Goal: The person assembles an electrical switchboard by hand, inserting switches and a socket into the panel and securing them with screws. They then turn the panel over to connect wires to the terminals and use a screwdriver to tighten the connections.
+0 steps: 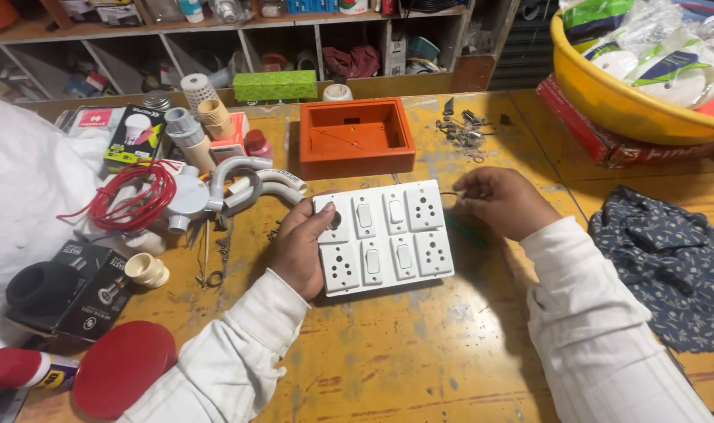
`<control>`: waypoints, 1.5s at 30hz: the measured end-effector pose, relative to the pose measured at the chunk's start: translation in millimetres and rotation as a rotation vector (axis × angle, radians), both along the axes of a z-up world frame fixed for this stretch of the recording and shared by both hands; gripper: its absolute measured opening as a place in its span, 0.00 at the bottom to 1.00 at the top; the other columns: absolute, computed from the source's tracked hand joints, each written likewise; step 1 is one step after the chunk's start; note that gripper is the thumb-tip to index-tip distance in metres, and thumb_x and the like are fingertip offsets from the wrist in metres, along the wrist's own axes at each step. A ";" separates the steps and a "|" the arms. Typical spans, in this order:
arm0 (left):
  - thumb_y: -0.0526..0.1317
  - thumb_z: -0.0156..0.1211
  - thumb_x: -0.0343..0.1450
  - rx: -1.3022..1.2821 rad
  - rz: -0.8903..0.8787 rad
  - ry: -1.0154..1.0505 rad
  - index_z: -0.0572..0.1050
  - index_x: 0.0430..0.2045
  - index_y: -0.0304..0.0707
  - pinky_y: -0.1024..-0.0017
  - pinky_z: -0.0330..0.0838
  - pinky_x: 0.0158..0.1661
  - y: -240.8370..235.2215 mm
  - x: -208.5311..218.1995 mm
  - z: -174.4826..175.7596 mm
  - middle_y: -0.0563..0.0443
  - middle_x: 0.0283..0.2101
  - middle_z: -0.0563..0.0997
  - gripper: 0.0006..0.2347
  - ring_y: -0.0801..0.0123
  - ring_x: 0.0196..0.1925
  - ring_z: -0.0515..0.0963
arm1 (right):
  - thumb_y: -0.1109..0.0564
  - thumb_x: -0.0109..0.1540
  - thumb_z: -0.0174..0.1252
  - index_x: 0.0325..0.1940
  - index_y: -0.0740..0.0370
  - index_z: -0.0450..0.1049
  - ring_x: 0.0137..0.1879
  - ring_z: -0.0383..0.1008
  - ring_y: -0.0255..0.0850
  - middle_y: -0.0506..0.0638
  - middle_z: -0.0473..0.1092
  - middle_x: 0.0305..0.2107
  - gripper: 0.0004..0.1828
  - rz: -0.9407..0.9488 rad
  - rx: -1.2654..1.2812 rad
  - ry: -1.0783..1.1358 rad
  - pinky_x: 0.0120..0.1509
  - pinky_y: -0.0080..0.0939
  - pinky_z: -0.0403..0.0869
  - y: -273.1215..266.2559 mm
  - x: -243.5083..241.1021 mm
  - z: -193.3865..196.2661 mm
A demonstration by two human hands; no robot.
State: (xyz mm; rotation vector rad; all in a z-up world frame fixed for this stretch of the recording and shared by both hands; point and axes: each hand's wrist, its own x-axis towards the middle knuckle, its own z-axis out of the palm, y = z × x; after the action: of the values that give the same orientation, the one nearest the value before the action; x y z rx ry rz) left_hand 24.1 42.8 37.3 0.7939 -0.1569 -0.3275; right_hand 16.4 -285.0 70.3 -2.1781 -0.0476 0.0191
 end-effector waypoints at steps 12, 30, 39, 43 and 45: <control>0.33 0.57 0.72 0.070 0.115 0.068 0.70 0.43 0.29 0.68 0.77 0.46 -14.9 -4.0 -16.5 0.45 0.41 0.79 0.09 0.66 0.42 0.81 | 0.49 0.56 0.69 0.47 0.64 0.81 0.40 0.82 0.47 0.57 0.80 0.36 0.20 -0.238 -0.499 -0.133 0.46 0.46 0.78 -21.8 -18.9 24.3; 0.32 0.49 0.73 -0.067 -0.005 0.134 0.70 0.42 0.29 0.62 0.74 0.51 -22.0 -12.5 -19.2 0.43 0.43 0.79 0.07 0.62 0.45 0.79 | 0.68 0.67 0.60 0.59 0.70 0.68 0.49 0.79 0.40 0.56 0.76 0.45 0.16 0.099 0.590 -0.583 0.56 0.38 0.80 64.1 -56.2 61.1; 0.33 0.48 0.74 -0.024 -0.064 0.176 0.67 0.45 0.31 0.63 0.75 0.49 -25.5 -16.5 -16.9 0.42 0.44 0.77 0.08 0.62 0.44 0.79 | 0.74 0.69 0.58 0.68 0.58 0.46 0.49 0.78 0.43 0.59 0.65 0.48 0.33 0.074 0.120 -1.072 0.52 0.38 0.81 115.1 -73.3 44.4; 0.34 0.48 0.76 -0.062 -0.057 0.138 0.65 0.46 0.30 0.65 0.74 0.49 -28.1 -15.7 -26.7 0.41 0.44 0.76 0.07 0.63 0.45 0.79 | 0.74 0.69 0.58 0.68 0.58 0.47 0.51 0.78 0.45 0.59 0.61 0.51 0.33 0.112 0.104 -1.106 0.56 0.41 0.81 122.9 -73.7 36.0; 0.34 0.47 0.75 -0.059 -0.060 0.132 0.65 0.46 0.31 0.66 0.74 0.49 -28.8 -15.1 -29.7 0.41 0.44 0.76 0.07 0.64 0.45 0.78 | 0.74 0.69 0.58 0.68 0.57 0.47 0.51 0.78 0.45 0.57 0.63 0.51 0.34 0.137 0.096 -1.110 0.56 0.41 0.81 123.5 -73.5 33.5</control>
State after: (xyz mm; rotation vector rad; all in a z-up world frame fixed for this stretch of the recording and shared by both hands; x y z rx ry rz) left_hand 8.9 14.0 7.6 0.7074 -0.0659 -0.4289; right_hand -57.0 -161.6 103.8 -1.8328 -0.7968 -1.0777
